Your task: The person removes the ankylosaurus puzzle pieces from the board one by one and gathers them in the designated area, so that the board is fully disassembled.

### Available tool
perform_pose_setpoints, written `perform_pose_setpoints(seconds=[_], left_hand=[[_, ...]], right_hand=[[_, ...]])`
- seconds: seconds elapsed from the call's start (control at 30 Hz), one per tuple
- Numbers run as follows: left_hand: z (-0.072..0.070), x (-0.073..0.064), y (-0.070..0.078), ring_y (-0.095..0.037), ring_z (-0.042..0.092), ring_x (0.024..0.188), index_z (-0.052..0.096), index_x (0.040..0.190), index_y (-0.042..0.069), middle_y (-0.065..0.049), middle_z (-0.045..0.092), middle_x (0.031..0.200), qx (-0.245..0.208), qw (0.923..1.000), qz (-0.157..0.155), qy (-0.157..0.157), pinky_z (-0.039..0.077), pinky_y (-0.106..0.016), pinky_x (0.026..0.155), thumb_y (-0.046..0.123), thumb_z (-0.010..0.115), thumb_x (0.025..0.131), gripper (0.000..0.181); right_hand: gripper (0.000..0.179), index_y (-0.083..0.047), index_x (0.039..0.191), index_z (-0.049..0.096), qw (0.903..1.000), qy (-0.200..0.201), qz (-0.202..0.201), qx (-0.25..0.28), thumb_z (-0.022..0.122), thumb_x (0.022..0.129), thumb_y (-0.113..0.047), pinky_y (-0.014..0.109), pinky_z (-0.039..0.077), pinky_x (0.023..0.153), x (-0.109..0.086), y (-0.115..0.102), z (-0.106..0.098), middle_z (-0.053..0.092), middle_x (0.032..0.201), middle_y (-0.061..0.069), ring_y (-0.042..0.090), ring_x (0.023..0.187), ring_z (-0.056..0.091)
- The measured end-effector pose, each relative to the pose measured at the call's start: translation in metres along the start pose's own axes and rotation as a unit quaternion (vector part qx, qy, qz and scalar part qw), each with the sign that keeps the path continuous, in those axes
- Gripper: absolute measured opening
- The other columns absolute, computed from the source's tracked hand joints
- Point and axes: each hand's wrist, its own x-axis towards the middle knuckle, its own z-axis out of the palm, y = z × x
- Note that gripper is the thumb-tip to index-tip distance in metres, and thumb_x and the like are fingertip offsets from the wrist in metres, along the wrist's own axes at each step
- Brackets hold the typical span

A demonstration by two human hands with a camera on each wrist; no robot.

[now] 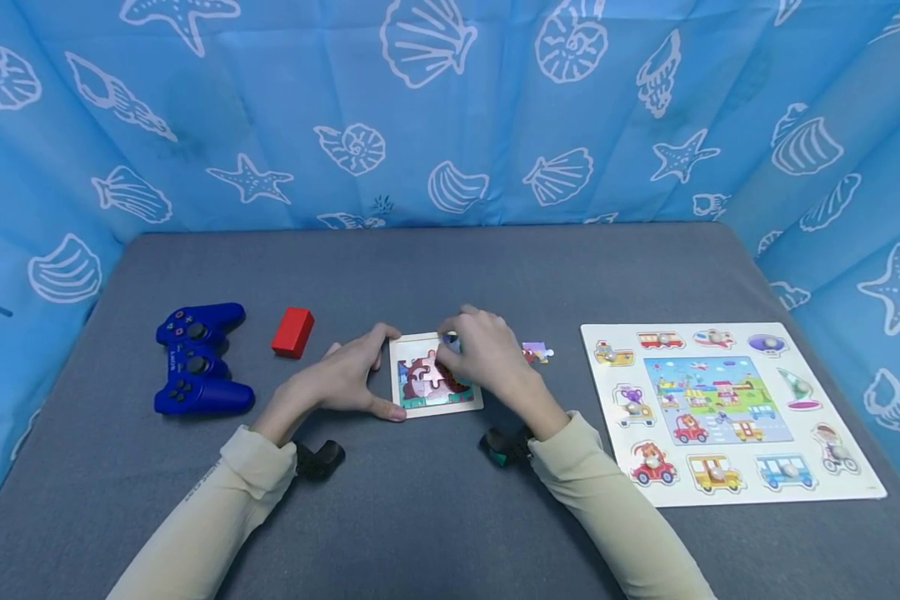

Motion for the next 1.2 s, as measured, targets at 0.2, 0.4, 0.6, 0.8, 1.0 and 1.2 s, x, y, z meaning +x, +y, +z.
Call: perform_pose_setpoints(seconds=[0.2,0.4,0.6,0.8,1.0,1.2], left_hand=[[0.000,-0.001,-0.001,-0.019,0.049,0.095,0.036,0.147,0.013,-0.007,0.053,0.104,-0.003,1.0000,0.001,0.000,0.025,-0.038,0.079,0.048,0.092,0.071,0.101],[0.001,0.000,-0.001,-0.020,0.049,0.097,0.034,0.147,0.014,-0.007,0.053,0.106,0.000,1.0000,-0.003,-0.003,0.025,-0.038,0.079,0.049,0.091,0.072,0.101],[0.000,-0.001,-0.001,-0.020,0.050,0.097,0.034,0.147,0.014,-0.007,0.054,0.107,0.000,1.0000,-0.004,-0.004,0.025,-0.038,0.079,0.050,0.091,0.072,0.101],[-0.001,0.000,0.001,-0.020,0.049,0.098,0.033,0.148,0.015,-0.007,0.053,0.108,0.003,0.9999,-0.012,-0.007,0.026,-0.037,0.079,0.049,0.091,0.071,0.103],[0.000,0.001,0.001,-0.020,0.049,0.097,0.032,0.149,0.015,-0.006,0.053,0.107,0.005,0.9999,-0.014,-0.007,0.025,-0.038,0.080,0.049,0.091,0.071,0.104],[-0.001,0.000,0.001,-0.021,0.050,0.099,0.032,0.149,0.016,-0.007,0.053,0.109,0.005,0.9998,-0.014,-0.011,0.026,-0.039,0.081,0.051,0.091,0.071,0.103]], right_hand=[[0.025,-0.003,0.109,0.078,0.9996,0.014,-0.012,0.022,0.068,0.090,-0.015,0.024,0.029,0.053,-0.003,0.001,-0.001,0.073,0.098,0.014,0.013,0.060,0.039],[0.024,-0.006,0.113,0.078,0.9998,0.006,-0.016,0.012,0.068,0.094,-0.018,0.025,0.032,0.052,-0.006,0.002,0.000,0.070,0.097,0.012,0.014,0.062,0.044],[0.029,-0.011,0.120,0.076,0.9996,-0.003,-0.025,-0.013,0.072,0.094,-0.022,0.031,0.043,0.059,-0.009,0.003,0.000,0.070,0.106,0.010,0.018,0.073,0.053],[0.033,-0.012,0.124,0.074,0.9993,-0.009,-0.034,-0.013,0.077,0.092,-0.023,0.036,0.049,0.069,-0.011,0.004,-0.002,0.070,0.108,0.009,0.020,0.079,0.058],[0.033,-0.015,0.127,0.073,0.9991,-0.036,-0.021,-0.007,0.075,0.094,-0.021,0.038,0.049,0.074,-0.012,0.005,-0.005,0.066,0.113,0.008,0.023,0.090,0.060],[0.035,-0.015,0.131,0.071,0.9981,-0.060,-0.009,-0.007,0.073,0.096,-0.019,0.038,0.048,0.076,-0.013,0.005,-0.006,0.062,0.117,0.008,0.023,0.093,0.057]])
